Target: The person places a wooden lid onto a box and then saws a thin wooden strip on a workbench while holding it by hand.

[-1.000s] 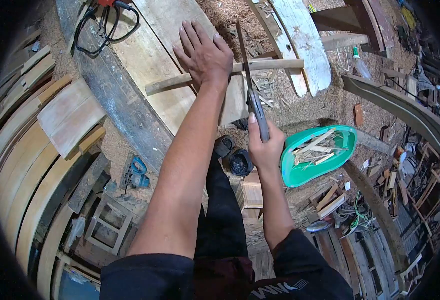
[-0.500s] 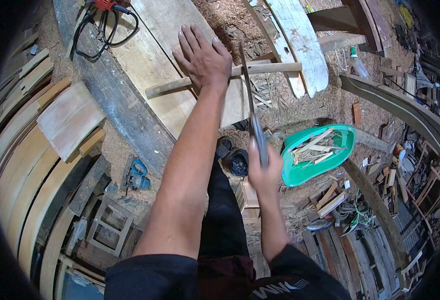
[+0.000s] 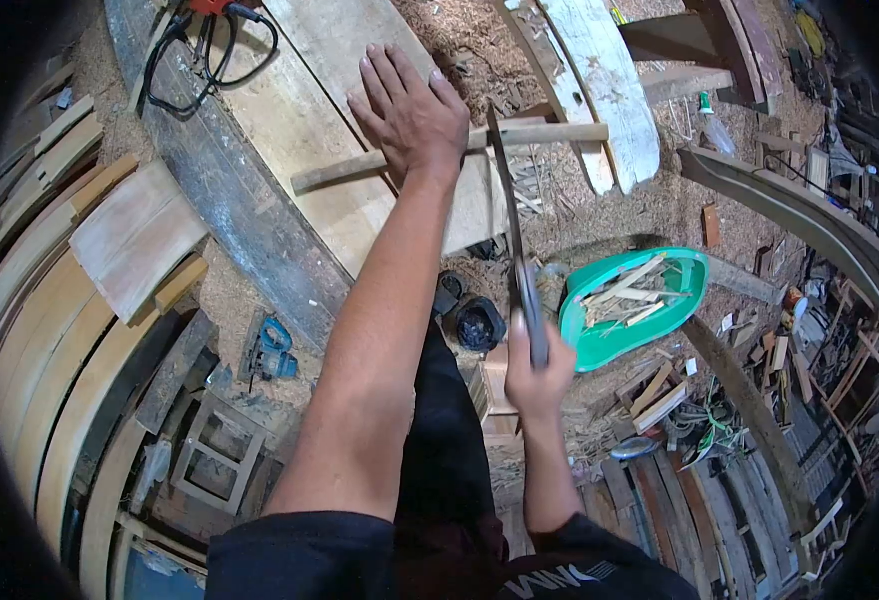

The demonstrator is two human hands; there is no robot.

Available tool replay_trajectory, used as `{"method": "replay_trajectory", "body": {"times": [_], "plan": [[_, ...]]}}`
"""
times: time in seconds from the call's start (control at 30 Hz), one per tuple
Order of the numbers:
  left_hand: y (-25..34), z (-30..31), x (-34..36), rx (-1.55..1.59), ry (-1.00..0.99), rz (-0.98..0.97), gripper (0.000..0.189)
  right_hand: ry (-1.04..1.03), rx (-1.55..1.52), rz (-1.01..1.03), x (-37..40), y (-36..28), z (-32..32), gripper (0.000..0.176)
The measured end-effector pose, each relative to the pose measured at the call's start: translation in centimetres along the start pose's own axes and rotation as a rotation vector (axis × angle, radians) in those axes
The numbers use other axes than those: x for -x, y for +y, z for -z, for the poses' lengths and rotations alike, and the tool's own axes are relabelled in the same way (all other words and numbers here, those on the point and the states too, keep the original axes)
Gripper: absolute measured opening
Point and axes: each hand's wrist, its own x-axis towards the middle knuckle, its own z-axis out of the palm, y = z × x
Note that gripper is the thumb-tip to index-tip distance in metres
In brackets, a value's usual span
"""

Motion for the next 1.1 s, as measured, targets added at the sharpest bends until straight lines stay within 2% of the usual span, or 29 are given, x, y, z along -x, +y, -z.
{"method": "replay_trajectory", "body": {"times": [0.1, 0.17, 0.2, 0.27, 0.33, 0.53, 0.63, 0.67, 0.73, 0.83, 0.9, 0.97, 1.03, 1.1], "plan": [[0.2, -0.2, -0.3, 0.027, 0.016, 0.006, 0.065, -0.022, 0.102, 0.037, -6.2, -1.0, -2.6, 0.029], [0.0, -0.1, -0.1, 0.043, 0.03, -0.001, 0.065, -0.049, 0.095, -0.002, -6.4, 0.3, -2.2, 0.028], [-0.1, 0.2, 0.8, 0.042, 0.008, 0.006, 0.065, -0.065, 0.101, -0.041, -5.8, 0.6, -1.6, 0.028], [0.1, 0.0, -0.2, 0.061, 0.024, 0.006, 0.065, -0.016, 0.048, 0.067, -1.6, -0.1, -0.3, 0.031], [0.1, -0.1, -0.2, 0.026, 0.024, 0.004, 0.065, -0.004, -0.012, -0.004, 0.4, 0.1, 0.6, 0.032], [0.2, 0.2, -0.1, 0.027, -0.021, 0.022, 0.066, -0.054, 0.163, 0.074, -7.6, -0.7, -1.5, 0.032], [0.0, 0.1, -0.3, 0.008, -0.073, 0.02, 0.067, -0.065, 0.146, -0.065, -1.7, -1.4, 0.4, 0.032], [0.3, 0.5, -0.4, 0.009, -0.103, 0.039, 0.067, -0.023, 0.014, -0.019, 0.4, -1.3, 1.0, 0.032], [0.3, 0.6, -0.4, 0.012, -0.125, 0.05, 0.067, -0.03, 0.031, -0.064, 0.6, -1.8, 2.0, 0.03], [0.4, 0.4, -0.2, -0.008, -0.037, 0.032, 0.066, -0.086, 0.097, -0.006, -5.6, -1.2, -1.3, 0.027], [0.3, 0.3, -0.5, -0.004, -0.039, 0.034, 0.065, -0.06, 0.105, -0.027, -7.1, -1.1, -2.1, 0.027], [0.1, 0.8, 0.9, -0.002, -0.074, 0.046, 0.065, -0.068, 0.137, -0.057, -4.9, -2.1, -0.2, 0.028], [0.4, 0.3, -0.6, 0.029, -0.033, 0.044, 0.064, -0.09, 0.142, -0.035, -2.2, -3.3, 1.1, 0.028], [0.4, 0.3, -0.8, 0.015, -0.037, 0.05, 0.064, -0.081, 0.096, -0.061, -0.7, -2.2, 1.8, 0.028]]}}
